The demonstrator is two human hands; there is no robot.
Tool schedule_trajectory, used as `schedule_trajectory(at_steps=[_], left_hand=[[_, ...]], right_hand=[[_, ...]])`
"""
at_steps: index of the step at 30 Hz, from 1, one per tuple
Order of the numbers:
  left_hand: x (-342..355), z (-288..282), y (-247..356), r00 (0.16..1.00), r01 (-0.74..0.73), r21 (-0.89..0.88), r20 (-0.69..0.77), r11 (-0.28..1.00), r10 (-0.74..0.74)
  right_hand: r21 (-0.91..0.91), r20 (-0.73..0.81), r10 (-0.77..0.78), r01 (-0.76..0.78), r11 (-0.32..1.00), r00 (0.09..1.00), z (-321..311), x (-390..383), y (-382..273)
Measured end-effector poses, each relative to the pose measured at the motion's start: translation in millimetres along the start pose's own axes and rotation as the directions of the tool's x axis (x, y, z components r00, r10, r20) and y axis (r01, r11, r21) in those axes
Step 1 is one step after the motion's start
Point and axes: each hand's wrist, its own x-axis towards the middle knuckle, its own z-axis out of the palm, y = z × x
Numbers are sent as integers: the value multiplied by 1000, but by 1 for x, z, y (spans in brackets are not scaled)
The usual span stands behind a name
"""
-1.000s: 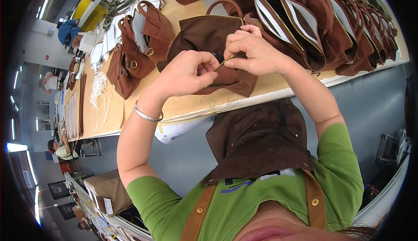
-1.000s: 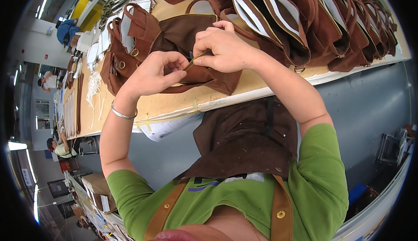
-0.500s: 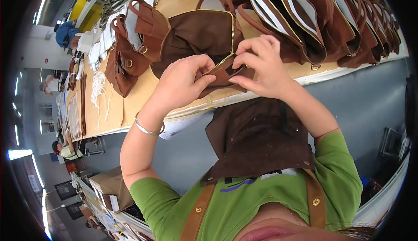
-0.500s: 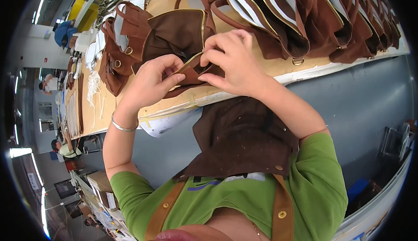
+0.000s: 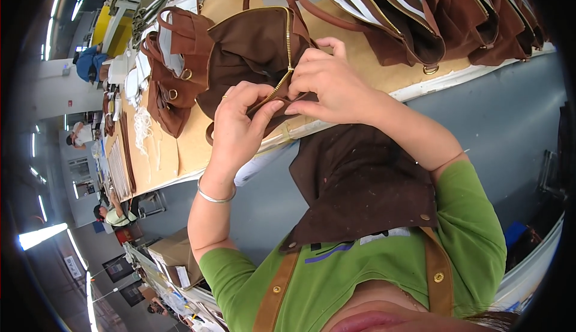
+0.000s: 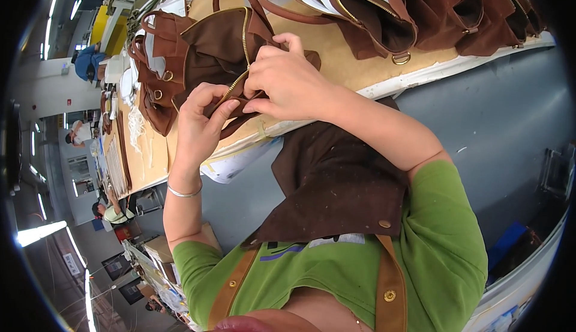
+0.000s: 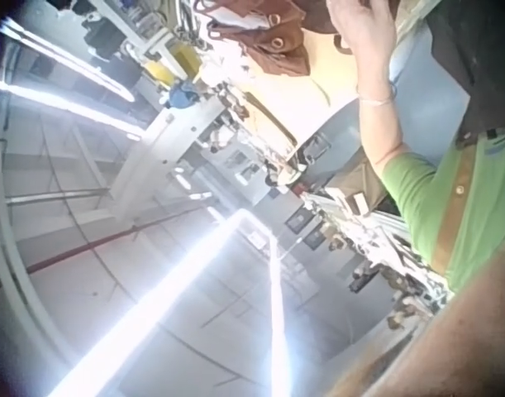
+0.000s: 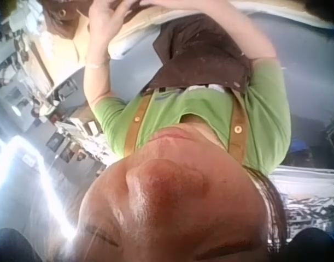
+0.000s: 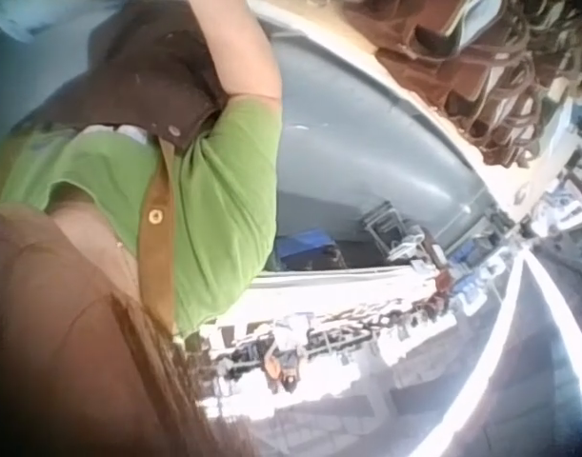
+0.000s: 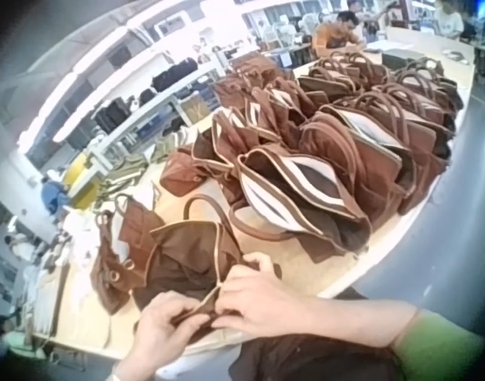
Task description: Inspecting and working on zippers and hardware of leather bags at a workshop station.
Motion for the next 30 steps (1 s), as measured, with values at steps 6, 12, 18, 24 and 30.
schedule_trajectory(at_steps=[6, 12, 18, 24, 30], left_hand=[[-4, 3, 1, 998, -52, -62, -34, 997, 50], [-8, 1, -4, 996, -33, -74, -90, 997, 27], [-8, -4, -1, 994, 111, -251, 16, 962, -111], [-10, -6, -2, 1000, -16, -197, -28, 980, 11], [-16, -9, -2, 991, -56, -105, -125, 993, 43]], right_hand=[[35, 29, 141, -142, 989, 990, -2, 3, -5], [158, 97, 150, -164, 974, 984, -4, 5, -11], [174, 61, 183, -191, 966, 981, 2, 6, -13], [175, 93, 270, -283, 943, 958, 3, 13, -22], [240, 146, 289, -317, 917, 946, 1, 17, -27]])
